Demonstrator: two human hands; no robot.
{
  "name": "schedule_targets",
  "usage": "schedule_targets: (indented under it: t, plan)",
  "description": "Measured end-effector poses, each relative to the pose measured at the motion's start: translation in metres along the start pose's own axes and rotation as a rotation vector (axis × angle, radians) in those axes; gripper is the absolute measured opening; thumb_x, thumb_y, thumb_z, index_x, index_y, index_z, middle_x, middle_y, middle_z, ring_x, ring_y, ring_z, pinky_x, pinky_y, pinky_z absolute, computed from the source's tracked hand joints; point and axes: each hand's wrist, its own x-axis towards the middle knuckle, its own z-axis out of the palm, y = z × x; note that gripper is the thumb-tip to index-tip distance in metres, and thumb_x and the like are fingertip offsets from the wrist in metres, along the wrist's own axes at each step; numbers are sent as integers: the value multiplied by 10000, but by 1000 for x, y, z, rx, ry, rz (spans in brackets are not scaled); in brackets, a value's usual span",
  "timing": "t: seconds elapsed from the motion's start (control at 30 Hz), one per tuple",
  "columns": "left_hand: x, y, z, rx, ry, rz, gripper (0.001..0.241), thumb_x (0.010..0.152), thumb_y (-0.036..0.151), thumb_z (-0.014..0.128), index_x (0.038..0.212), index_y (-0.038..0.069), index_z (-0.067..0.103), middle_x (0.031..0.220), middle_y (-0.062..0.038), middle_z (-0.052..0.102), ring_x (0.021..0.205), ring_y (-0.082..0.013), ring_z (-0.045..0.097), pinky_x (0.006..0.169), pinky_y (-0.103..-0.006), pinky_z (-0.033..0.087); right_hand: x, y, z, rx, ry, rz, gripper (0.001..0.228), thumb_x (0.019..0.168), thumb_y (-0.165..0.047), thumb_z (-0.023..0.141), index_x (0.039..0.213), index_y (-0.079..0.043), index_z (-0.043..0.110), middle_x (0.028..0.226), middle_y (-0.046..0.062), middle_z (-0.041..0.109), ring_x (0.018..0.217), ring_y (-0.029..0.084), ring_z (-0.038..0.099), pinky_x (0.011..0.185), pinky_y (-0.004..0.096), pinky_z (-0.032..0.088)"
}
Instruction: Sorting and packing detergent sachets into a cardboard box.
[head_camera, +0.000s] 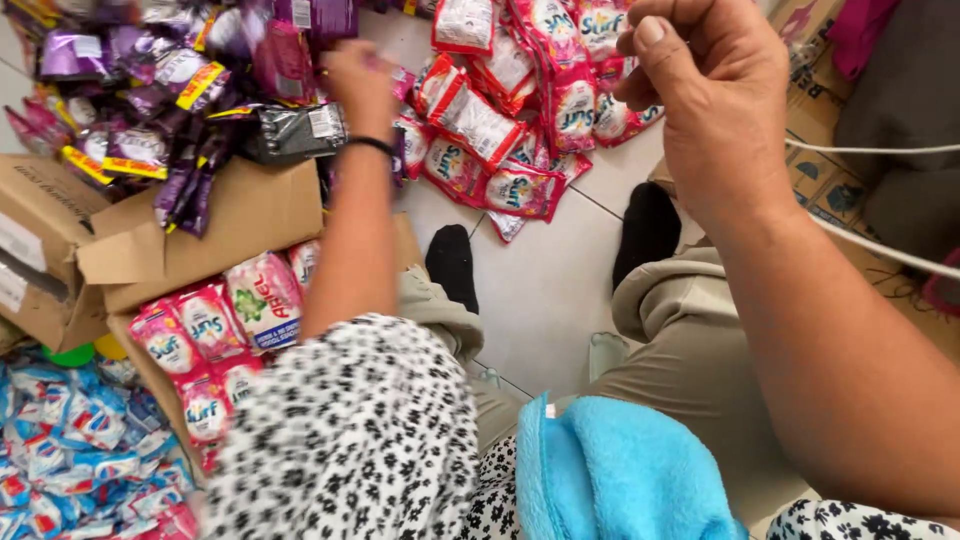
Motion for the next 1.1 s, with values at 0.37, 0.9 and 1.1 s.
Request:
schedule_targets:
  t: [0.37, 0.9, 1.1]
  plan:
    - [-213, 152, 191, -273, -336, -504, 580, 791, 315, 874, 1184, -16, 604, 1111, -245, 705, 1029, -401, 670, 903, -480, 516, 7, 21, -16, -46, 68, 141, 101, 1125, -119, 624, 1193, -47, 640, 1042, 29, 700, 834, 84, 646, 746, 247, 547]
    - [-224, 132, 179, -422, -241, -427, 282, 944, 176, 697, 1149, -14, 654, 1026, -182, 730, 908, -317, 700, 810, -438, 549, -2, 11, -10, 26, 49, 72, 106, 1153, -111, 640, 1214, -24, 643, 1069, 58, 708, 860, 106, 653, 787, 268, 568]
    - [-190, 158, 171, -553, -423, -768, 267, 927, 241, 658, 1019, -7, 697, 908, -182, 754, 839, -348, 719, 768, -451, 553, -2, 4, -14, 47, 119, 122, 120, 1094, -119, 638, 1181, -37, 647, 1025, 49, 705, 806, 101, 653, 741, 260, 564]
